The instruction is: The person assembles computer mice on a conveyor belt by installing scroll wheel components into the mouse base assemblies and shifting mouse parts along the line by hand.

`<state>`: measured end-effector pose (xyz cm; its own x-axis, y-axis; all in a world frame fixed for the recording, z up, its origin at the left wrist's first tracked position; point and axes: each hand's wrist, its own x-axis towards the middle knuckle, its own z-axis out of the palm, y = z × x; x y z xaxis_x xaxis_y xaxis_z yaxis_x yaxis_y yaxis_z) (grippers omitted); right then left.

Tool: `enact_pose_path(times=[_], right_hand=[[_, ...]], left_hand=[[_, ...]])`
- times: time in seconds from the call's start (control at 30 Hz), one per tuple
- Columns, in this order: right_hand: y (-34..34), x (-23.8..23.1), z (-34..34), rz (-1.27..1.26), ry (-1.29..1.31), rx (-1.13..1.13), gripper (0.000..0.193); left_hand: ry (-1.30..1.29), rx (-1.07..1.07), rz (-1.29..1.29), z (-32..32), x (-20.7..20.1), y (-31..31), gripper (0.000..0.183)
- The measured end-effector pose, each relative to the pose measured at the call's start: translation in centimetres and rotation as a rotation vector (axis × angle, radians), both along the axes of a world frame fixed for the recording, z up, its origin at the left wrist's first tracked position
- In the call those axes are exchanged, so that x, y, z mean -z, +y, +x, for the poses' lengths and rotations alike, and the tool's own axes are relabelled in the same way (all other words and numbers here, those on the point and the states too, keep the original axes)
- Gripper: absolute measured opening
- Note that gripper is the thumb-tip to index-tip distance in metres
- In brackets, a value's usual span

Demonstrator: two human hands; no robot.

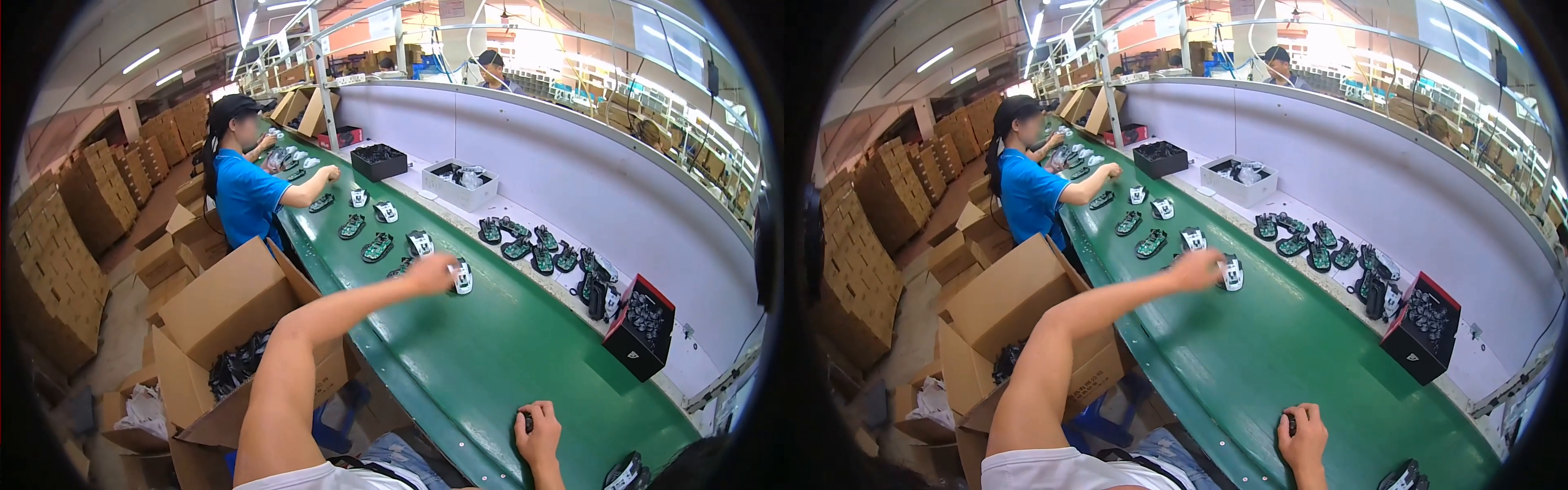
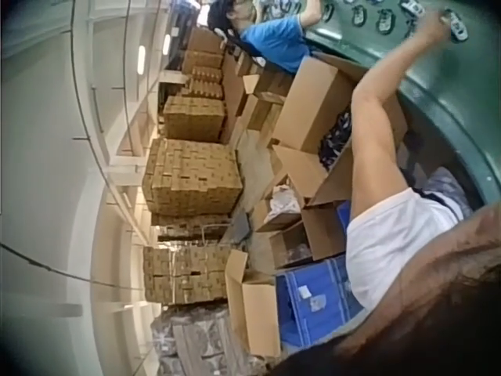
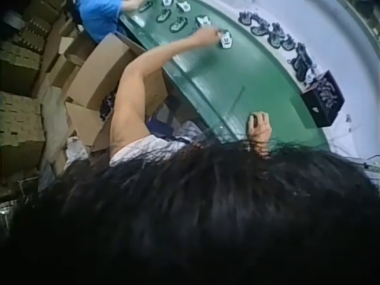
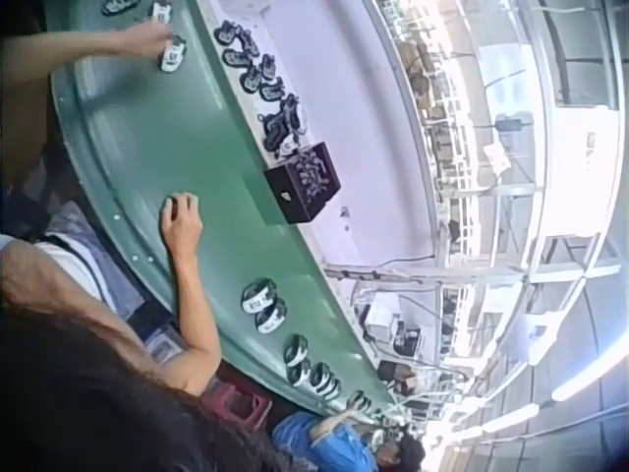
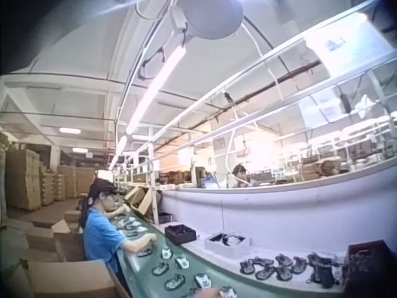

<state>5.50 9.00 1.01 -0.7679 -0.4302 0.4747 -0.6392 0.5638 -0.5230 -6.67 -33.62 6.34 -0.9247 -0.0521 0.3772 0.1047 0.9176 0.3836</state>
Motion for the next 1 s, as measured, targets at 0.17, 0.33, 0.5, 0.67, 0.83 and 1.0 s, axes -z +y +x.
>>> enact_pose_path(times=[0.17, 0.33, 0.5, 0.67, 0.83, 1.0], right_hand=[[-0.4, 0.6, -0.6, 0.022, -0.058, 0.016, 0.009], [-0.3, 0.6, 0.0, 0.086, 0.034, 0.050, 0.009], [-0.3, -0.2, 0.7, 0.139, 0.048, 0.070, 0.010], [-0.3, -2.1, 1.8, 0.305, -0.204, 0.099, 0.015], [0.5, 0.3, 0.2, 0.178, 0.059, 0.059, 0.011], [0.6, -0.2, 0.3, 0.175, 0.020, 0.044, 0.011]], left_hand=[[-0.202, -0.698, -0.231, -1.1, 1.2, -17.9, 0.084], [-0.453, -0.829, 0.069, 1.0, 2.0, -21.9, 0.105], [-0.551, -0.746, 0.011, 0.8, 1.7, -23.3, 0.111], [-0.560, -0.708, 0.093, 0.6, 2.8, -23.7, 0.112], [-0.608, -0.640, 0.093, 0.9, 2.4, -22.9, 0.115], [-0.745, -0.532, -0.018, 0.9, 2.2, -20.5, 0.122]])
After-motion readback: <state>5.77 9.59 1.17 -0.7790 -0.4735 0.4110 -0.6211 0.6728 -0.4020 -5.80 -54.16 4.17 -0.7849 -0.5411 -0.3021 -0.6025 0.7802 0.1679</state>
